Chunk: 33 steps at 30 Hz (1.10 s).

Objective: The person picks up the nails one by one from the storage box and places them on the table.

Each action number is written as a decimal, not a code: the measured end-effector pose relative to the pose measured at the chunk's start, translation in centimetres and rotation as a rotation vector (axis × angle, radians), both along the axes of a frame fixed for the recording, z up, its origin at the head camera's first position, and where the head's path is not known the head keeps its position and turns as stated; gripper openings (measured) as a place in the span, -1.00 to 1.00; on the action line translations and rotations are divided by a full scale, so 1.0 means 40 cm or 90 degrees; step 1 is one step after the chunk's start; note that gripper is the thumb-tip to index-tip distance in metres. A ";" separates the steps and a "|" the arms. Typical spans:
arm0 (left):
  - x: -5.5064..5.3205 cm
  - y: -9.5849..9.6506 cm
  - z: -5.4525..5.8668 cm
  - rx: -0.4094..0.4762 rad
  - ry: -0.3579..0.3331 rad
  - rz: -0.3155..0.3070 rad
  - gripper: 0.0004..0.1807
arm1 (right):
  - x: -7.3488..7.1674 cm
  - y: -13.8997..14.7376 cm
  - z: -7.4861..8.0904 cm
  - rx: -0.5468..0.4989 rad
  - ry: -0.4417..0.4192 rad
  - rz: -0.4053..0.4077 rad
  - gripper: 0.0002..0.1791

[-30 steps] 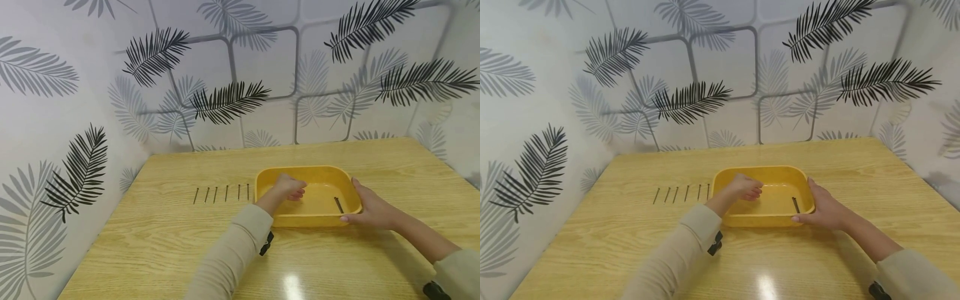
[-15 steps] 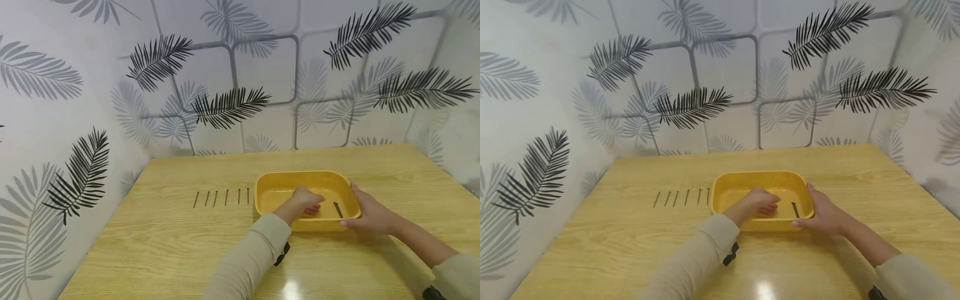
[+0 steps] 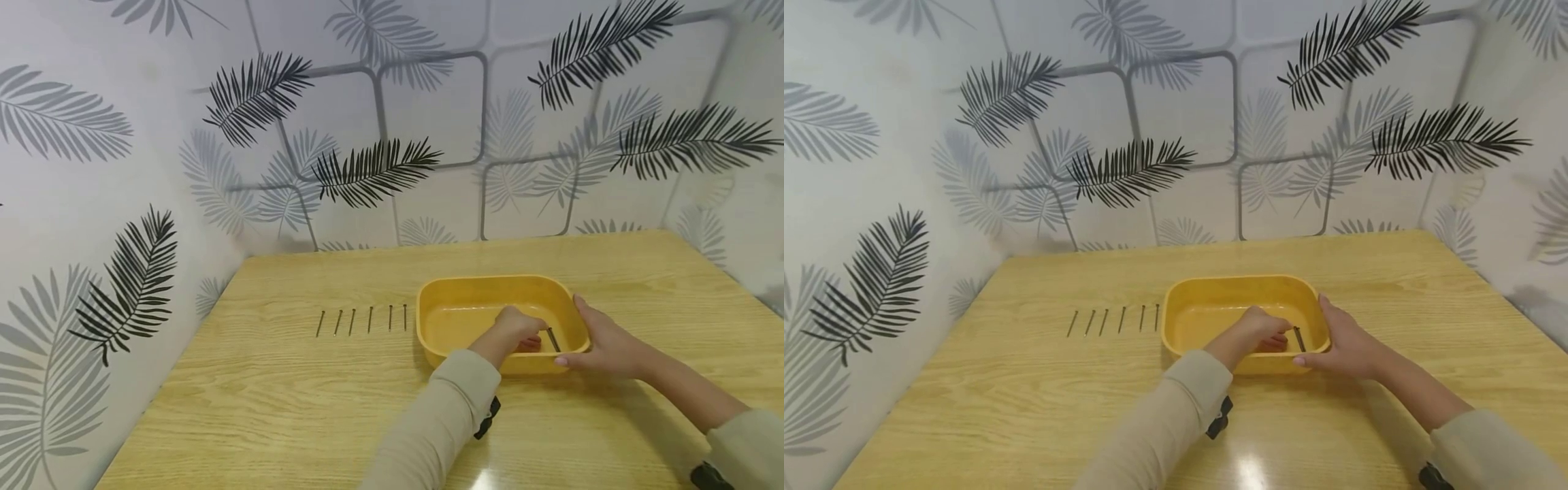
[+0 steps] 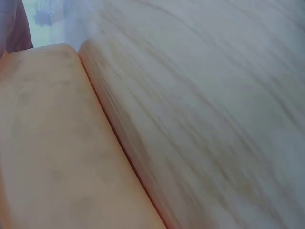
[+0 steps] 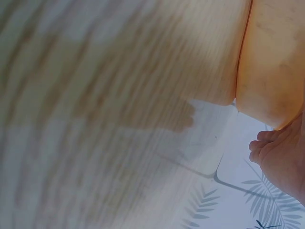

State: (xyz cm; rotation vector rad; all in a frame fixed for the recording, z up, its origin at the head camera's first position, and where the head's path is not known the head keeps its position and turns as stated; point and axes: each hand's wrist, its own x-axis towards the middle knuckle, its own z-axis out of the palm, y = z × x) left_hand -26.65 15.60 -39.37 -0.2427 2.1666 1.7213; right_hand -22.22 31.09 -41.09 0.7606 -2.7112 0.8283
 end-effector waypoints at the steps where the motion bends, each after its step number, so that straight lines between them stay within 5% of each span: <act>1: 0.000 0.005 0.000 -0.001 -0.003 0.009 -0.69 | 0.000 0.000 0.000 0.000 0.002 0.001 0.10; 8: 0.003 0.027 0.001 -0.011 -0.007 0.041 -0.55 | 0.004 -0.001 0.001 -0.003 -0.006 -0.003 0.11; 16: 0.009 0.049 0.004 -0.041 -0.006 0.056 -0.69 | 0.010 -0.007 0.001 -0.011 -0.016 -0.010 0.14; 24: 0.009 0.059 -0.004 -0.049 -0.010 0.042 -0.54 | 0.007 -0.016 0.000 -0.005 -0.004 0.001 0.09; 33: 0.014 0.070 0.002 -0.041 -0.012 0.027 -0.77 | 0.012 -0.011 0.003 -0.005 -0.023 -0.006 0.15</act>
